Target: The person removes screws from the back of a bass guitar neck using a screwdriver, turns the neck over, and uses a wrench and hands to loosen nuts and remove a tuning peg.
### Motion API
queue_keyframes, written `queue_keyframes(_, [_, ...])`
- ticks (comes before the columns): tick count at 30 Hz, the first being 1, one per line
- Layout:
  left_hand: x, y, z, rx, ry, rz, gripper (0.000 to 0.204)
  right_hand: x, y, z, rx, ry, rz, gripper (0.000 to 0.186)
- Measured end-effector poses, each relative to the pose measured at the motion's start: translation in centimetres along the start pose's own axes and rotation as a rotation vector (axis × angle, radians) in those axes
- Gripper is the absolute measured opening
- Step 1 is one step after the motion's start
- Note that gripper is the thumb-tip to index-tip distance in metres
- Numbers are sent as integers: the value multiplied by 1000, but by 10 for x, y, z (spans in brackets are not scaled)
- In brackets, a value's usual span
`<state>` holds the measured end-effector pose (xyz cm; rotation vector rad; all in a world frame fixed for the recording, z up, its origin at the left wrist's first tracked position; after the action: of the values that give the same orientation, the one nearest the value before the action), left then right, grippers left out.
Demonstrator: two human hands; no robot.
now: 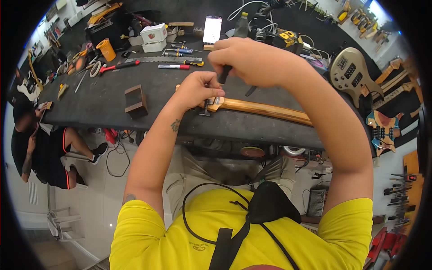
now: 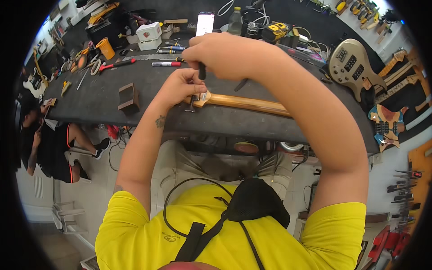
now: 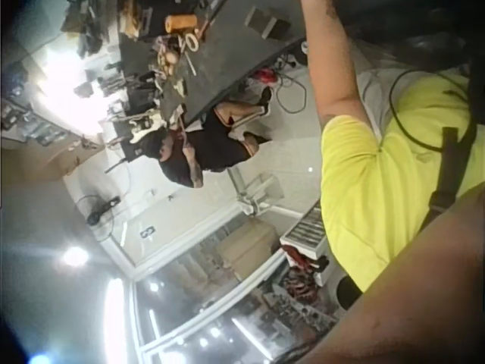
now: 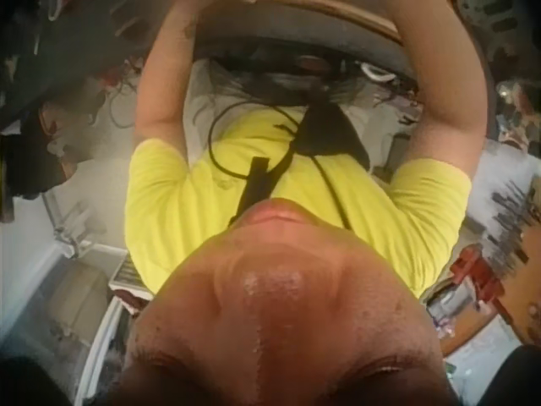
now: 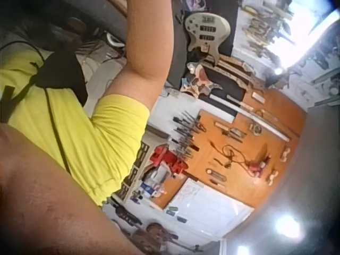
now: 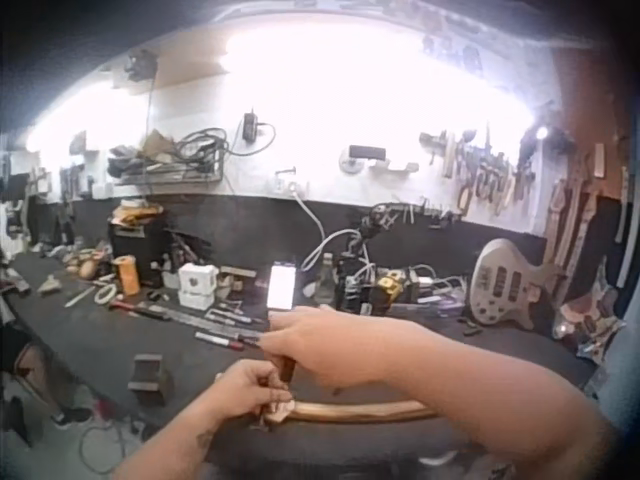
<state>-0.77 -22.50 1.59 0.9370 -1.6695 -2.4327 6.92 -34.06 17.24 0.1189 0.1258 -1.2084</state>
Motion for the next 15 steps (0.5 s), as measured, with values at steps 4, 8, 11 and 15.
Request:
queue_keyframes(4, [12, -7, -2, 24, 23, 62, 24, -1, -3, -6, -1, 35, -444, 26])
queue_keyframes(8, [23, 12, -3, -14, 2, 53, 22, -14, -22, -17, 312, -129, -347, 26])
queue_keyframes(11, [25, 26, -11, 249, 39, 93, 13, -4, -13, -15, 98, -48, -144, 19])
queue_keyframes(15, [18, 8, -4, 155, -19, 122, 7, -9, -14, -14, 82, -162, 1, 20])
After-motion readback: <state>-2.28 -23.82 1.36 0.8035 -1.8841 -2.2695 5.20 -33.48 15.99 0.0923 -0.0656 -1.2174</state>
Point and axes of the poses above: each hand's wrist, its own x-axis away from the middle knuckle, its own z-axis out of the back of the hand, y = z × x, the point moved 6 cm from there along -x, towards the middle knuckle, and after that the axes turned 10 degrees about -z, right-handed, at the moved point
